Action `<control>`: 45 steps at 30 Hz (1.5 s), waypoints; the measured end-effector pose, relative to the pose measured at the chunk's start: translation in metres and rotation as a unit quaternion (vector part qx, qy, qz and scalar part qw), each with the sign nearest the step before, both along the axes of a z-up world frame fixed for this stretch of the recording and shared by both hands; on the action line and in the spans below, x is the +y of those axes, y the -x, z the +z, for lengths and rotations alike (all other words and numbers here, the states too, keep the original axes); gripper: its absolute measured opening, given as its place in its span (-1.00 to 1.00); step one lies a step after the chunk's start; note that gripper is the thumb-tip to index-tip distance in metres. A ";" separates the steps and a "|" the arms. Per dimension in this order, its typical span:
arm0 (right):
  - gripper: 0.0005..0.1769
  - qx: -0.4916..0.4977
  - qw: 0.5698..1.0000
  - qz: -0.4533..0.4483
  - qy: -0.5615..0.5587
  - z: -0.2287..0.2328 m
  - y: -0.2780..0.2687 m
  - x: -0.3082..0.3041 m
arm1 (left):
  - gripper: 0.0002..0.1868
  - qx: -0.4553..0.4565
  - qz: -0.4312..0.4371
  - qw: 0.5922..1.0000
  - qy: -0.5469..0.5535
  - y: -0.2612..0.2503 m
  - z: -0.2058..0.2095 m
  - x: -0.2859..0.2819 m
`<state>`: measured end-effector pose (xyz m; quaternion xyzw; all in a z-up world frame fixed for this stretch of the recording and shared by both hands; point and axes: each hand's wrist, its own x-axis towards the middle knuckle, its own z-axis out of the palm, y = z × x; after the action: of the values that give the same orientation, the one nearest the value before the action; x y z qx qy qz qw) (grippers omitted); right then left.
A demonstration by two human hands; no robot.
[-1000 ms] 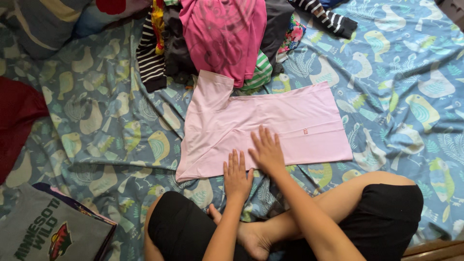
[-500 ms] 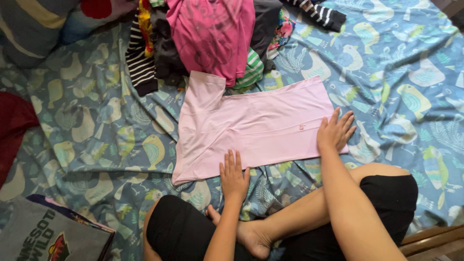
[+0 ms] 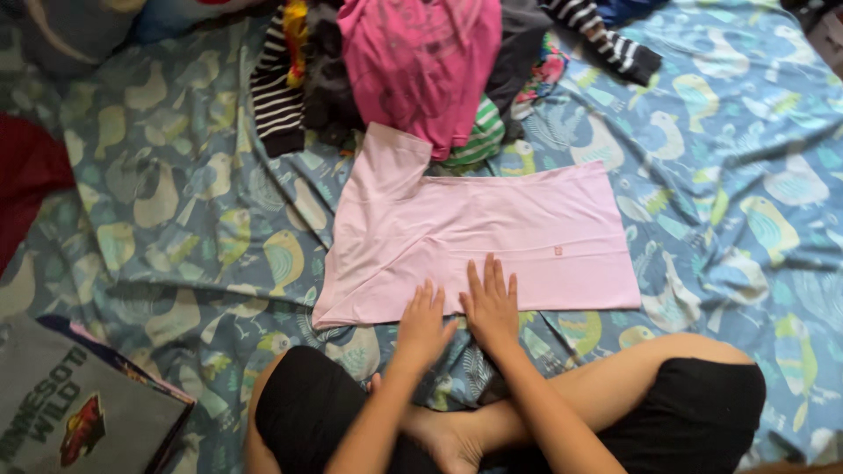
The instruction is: The person picks up a pink shirt from a pile and folds it by hand on a bed.
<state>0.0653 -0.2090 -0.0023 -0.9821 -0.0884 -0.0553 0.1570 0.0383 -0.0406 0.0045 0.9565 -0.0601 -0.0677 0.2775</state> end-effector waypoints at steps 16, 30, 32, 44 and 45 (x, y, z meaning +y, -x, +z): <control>-0.22 -0.037 0.998 0.039 0.022 0.013 -0.064 -0.003 | -0.78 -0.159 0.260 0.932 0.195 -0.130 -0.062 0.214; -0.53 -0.174 0.952 0.201 -0.152 0.077 -0.298 0.110 | -0.64 -0.022 0.279 0.937 0.207 -0.149 -0.012 0.196; -0.50 -0.121 0.968 0.197 -0.101 0.079 -0.321 0.126 | -0.63 0.004 0.274 0.927 0.256 -0.152 -0.012 0.200; -0.75 -0.138 0.980 0.140 -0.017 0.043 -0.357 0.137 | -0.73 0.041 0.307 0.924 0.224 -0.151 0.002 0.215; -0.78 -0.148 0.977 0.151 -0.037 0.044 -0.356 0.135 | -0.75 0.038 0.304 0.933 0.187 -0.148 0.005 0.214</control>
<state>0.4213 -0.0738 0.0418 -0.9319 -0.2559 -0.1787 0.1849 0.1866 0.1732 0.0093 0.8564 0.2328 -0.0037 0.4609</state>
